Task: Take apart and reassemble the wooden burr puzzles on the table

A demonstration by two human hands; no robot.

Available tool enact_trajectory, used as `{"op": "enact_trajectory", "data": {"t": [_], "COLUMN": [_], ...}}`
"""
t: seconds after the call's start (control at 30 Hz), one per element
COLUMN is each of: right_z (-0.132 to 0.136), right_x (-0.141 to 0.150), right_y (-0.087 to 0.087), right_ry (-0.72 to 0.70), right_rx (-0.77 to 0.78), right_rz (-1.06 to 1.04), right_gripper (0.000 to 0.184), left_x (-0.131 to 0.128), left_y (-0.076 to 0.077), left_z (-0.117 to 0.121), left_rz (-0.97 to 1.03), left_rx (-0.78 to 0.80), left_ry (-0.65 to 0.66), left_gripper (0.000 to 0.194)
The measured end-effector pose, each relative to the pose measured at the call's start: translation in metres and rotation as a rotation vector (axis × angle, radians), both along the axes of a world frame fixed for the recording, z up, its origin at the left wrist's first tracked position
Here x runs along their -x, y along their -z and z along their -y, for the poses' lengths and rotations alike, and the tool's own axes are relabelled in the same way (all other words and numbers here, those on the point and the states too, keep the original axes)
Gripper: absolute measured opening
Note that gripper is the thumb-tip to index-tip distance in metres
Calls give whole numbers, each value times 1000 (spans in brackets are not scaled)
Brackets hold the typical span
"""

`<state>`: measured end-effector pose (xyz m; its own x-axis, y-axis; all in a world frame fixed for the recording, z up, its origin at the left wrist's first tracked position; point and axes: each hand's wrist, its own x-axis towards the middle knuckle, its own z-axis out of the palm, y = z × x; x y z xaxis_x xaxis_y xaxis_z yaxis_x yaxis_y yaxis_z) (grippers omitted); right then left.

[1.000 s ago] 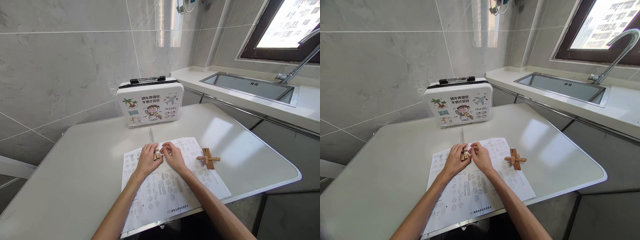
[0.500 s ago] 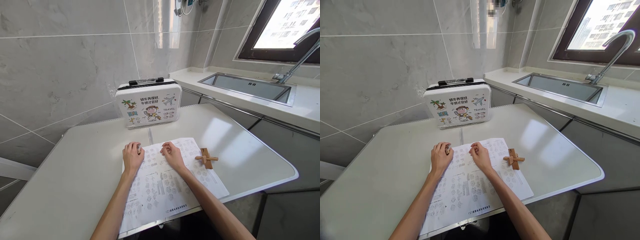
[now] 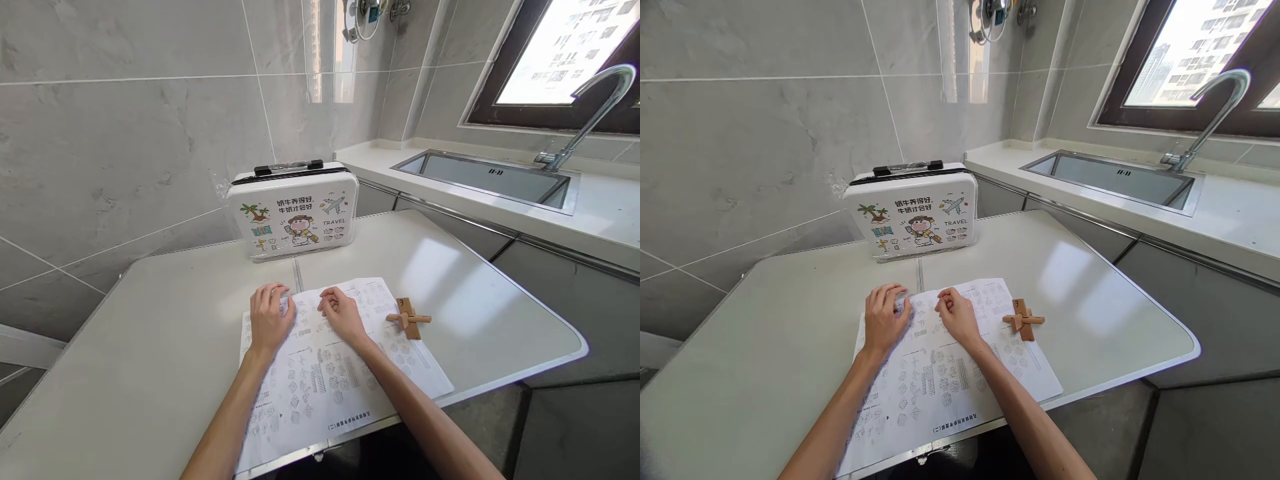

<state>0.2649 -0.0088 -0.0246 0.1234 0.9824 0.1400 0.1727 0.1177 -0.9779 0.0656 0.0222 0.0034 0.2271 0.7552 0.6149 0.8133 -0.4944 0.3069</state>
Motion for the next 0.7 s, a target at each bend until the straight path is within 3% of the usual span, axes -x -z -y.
{"op": "enact_trajectory", "data": {"t": [0.27, 0.47, 0.7], "right_z": [0, 7, 76], "right_x": [0, -4, -35], "right_y": [-3, -7, -9], "right_ry": [-8, -25, 14], "right_rx": [1, 34, 172], "right_rz": [-24, -130, -394], "right_gripper": [10, 10, 29], "left_x": [-25, -26, -29], "left_y": [6, 11, 12], "left_z": [26, 30, 32], "left_rz": [-105, -55, -53], "left_rx": [150, 198, 252], "left_ry": [443, 485, 512], "left_gripper": [19, 19, 21]}}
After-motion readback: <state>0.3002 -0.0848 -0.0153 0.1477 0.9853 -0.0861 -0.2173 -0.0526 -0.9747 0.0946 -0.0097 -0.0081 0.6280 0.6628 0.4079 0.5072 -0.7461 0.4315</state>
